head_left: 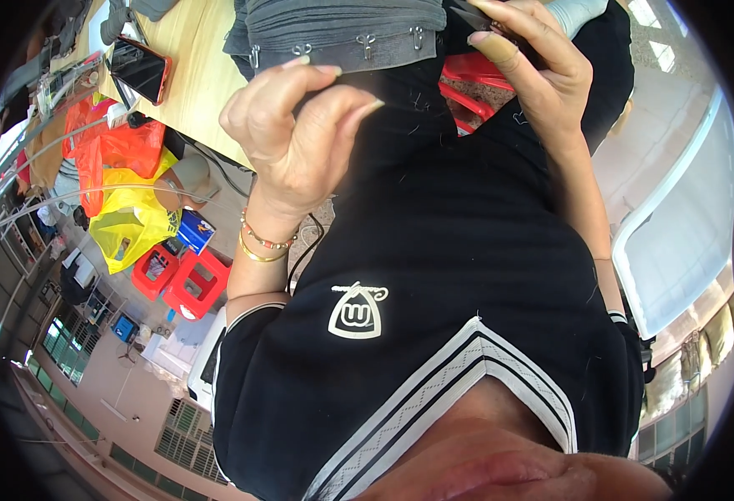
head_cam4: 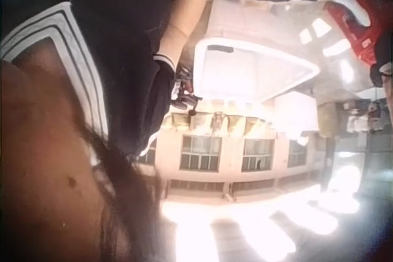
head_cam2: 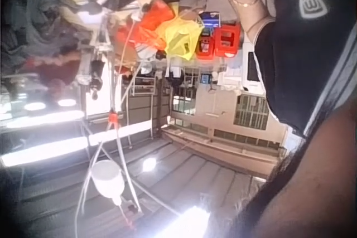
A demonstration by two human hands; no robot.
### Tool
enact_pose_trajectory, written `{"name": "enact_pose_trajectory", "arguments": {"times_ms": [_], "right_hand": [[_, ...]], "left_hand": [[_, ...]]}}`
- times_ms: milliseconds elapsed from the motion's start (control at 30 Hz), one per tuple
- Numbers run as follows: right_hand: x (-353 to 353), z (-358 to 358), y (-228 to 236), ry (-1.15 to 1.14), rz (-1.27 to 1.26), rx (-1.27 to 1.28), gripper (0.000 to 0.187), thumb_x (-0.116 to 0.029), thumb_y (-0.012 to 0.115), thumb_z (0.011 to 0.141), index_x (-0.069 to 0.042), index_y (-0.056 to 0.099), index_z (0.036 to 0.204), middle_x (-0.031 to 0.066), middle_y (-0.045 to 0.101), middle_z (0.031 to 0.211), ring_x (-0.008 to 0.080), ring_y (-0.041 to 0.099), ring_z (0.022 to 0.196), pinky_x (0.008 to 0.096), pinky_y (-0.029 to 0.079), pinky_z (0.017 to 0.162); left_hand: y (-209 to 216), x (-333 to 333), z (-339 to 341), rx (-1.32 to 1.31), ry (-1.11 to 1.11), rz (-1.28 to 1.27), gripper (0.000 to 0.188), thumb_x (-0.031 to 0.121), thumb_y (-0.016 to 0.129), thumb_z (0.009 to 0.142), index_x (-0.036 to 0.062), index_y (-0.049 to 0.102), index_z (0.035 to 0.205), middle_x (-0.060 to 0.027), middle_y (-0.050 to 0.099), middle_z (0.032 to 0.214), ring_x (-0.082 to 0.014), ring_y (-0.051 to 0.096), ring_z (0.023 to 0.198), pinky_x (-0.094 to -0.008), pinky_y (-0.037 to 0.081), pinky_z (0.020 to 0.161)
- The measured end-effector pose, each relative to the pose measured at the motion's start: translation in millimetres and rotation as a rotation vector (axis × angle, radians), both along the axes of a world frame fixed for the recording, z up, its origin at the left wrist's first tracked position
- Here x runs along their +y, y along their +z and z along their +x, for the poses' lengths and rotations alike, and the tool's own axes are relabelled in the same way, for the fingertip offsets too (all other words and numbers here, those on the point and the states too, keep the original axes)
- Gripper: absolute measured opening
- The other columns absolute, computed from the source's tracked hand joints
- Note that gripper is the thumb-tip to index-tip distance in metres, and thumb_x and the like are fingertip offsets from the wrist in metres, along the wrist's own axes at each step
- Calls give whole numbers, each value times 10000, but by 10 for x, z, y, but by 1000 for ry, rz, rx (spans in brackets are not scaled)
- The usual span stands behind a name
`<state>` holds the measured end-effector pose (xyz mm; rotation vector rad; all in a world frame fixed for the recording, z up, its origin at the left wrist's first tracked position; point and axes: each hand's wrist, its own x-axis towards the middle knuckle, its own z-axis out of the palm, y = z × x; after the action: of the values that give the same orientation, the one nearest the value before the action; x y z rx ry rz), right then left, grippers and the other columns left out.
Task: The recorder uses a small thread clipper to trim loose threads from grey bra strap closure components.
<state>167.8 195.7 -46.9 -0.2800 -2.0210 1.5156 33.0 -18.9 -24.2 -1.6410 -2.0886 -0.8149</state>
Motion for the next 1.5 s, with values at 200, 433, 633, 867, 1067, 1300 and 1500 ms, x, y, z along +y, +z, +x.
{"name": "enact_pose_trajectory", "arguments": {"times_ms": [200,433,633,867,1067,1300,1500], "right_hand": [[-44,-26,-20,54,50,68,398,12,812,757,16,707,1141,51,609,827,141,563,726,250,417,640],[-12,4,-12,26,86,53,412,2,819,751,13,706,1147,54,614,827,142,564,719,251,423,644],[-21,1,3,-5,66,76,396,8,807,765,17,706,1148,53,618,826,133,569,725,246,427,649],[7,54,-45,2,5,77,383,1,805,775,23,705,1144,49,611,825,125,567,731,244,432,656],[34,88,-1,-7,5,47,383,-18,813,773,15,708,1140,48,609,820,131,567,726,250,436,652],[35,99,-5,-9,61,63,379,-33,816,771,-1,713,1135,60,619,831,154,579,723,259,441,642],[56,110,-30,31,142,66,390,-69,824,762,-30,720,1137,65,610,833,178,588,708,273,453,611]], "left_hand": [[119,-14,84,56,-131,-159,188,245,824,697,193,696,824,64,652,1038,-190,563,1052,-329,350,908],[285,85,-43,-20,28,-15,221,229,855,724,177,748,911,40,640,938,-170,557,920,-314,378,838],[367,439,-31,108,-1,-114,268,172,828,719,158,745,973,39,639,959,-158,573,904,-312,351,839],[486,566,-36,270,24,-305,174,174,825,758,173,766,922,52,642,995,-160,550,927,-314,364,832],[407,591,-103,231,-76,-272,140,128,783,804,133,723,930,35,663,1017,-172,577,931,-317,383,829],[247,616,-30,95,-166,-100,162,156,772,779,134,686,914,32,653,994,-172,586,872,-311,371,793],[208,488,62,31,-52,-64,165,141,791,778,134,709,921,29,671,974,-161,580,862,-301,370,769]]}}
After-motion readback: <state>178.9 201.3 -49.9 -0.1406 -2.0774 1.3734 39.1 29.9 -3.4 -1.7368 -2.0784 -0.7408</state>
